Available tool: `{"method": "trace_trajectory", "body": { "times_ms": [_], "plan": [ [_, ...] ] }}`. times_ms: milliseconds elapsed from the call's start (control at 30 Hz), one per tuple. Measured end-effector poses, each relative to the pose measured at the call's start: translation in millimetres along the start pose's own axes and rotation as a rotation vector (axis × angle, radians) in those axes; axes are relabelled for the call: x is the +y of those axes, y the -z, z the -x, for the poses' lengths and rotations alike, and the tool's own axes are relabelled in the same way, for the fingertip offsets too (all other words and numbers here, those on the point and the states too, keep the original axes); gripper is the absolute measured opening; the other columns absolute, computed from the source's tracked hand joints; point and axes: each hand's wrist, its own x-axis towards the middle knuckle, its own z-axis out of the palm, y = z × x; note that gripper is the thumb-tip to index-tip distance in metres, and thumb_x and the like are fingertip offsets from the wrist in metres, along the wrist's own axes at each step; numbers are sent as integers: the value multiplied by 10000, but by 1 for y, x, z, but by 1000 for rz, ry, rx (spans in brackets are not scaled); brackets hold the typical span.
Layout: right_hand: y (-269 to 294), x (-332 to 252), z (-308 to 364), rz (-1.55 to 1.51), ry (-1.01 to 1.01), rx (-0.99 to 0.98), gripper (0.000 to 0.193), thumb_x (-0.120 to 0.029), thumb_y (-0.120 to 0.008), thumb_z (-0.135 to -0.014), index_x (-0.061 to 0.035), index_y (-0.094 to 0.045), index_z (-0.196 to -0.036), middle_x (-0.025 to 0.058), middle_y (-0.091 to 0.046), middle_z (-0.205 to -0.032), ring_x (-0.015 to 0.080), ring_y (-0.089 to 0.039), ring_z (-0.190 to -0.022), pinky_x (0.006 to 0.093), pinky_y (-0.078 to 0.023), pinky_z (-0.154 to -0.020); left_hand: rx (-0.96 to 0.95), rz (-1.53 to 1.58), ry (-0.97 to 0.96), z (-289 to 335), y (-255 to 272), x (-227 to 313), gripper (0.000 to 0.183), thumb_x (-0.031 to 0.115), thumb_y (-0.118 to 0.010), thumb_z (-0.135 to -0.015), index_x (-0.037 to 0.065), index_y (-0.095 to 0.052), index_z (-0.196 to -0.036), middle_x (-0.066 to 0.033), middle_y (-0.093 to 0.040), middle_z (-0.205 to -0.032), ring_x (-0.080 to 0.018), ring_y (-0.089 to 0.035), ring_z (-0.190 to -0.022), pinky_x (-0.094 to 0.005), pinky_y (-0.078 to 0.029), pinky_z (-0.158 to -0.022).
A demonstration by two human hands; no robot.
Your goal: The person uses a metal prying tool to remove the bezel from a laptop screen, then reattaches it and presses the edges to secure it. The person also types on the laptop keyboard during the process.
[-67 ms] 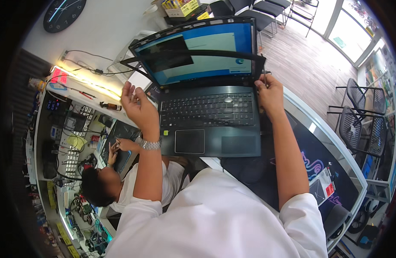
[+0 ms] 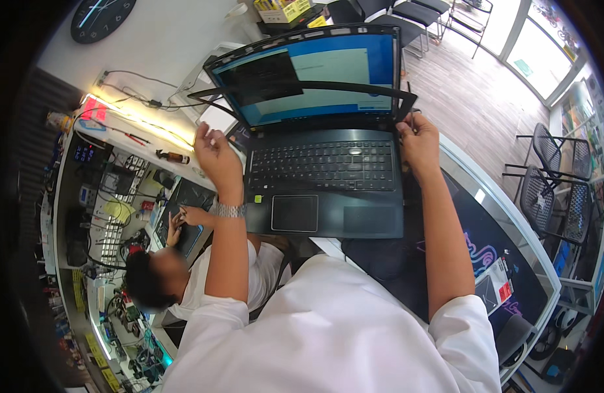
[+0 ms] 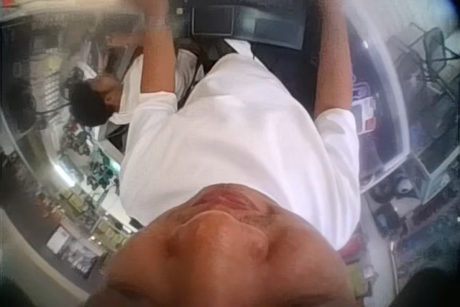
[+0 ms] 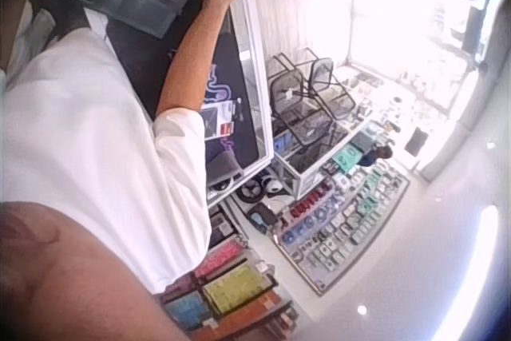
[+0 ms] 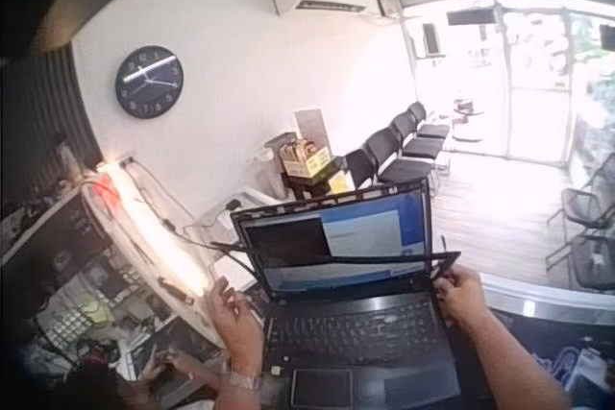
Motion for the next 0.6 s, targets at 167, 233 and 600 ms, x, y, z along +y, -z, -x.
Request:
{"method": "trace_trajectory", "body": {
  "times_ms": [167,233,600],
  "plan": [
    [-4,-2,-9,-25,94,-9,93,20,-688,-1002,-21,-756,-1050,-5,-725,-963,84,-625,-888,270,-496,-840,-234,-168,136,-39,-4,-109,406,94,-664,-1043,-9,-642,-1435,-180,-718,-1264,-269,-735,-1000,-384,-580,-910],
    [-5,-3,-9,25,88,7,120,23,-673,-1016,-16,-764,-1082,-1,-735,-981,90,-637,-909,270,-499,-862,-329,45,202,-42,-9,-125,386,100,-680,-1046,-4,-660,-1417,-151,-752,-1234,-233,-747,-972,-356,-587,-887],
    [-8,-2,-11,19,83,46,142,25,-661,-1039,-9,-766,-1128,35,-768,-1063,125,-676,-995,294,-502,-944,-373,108,214,-41,-17,-127,182,28,-731,-991,-5,-671,-1159,-101,-779,-1024,-185,-743,-958,-313,-566,-831]
  ]
}}
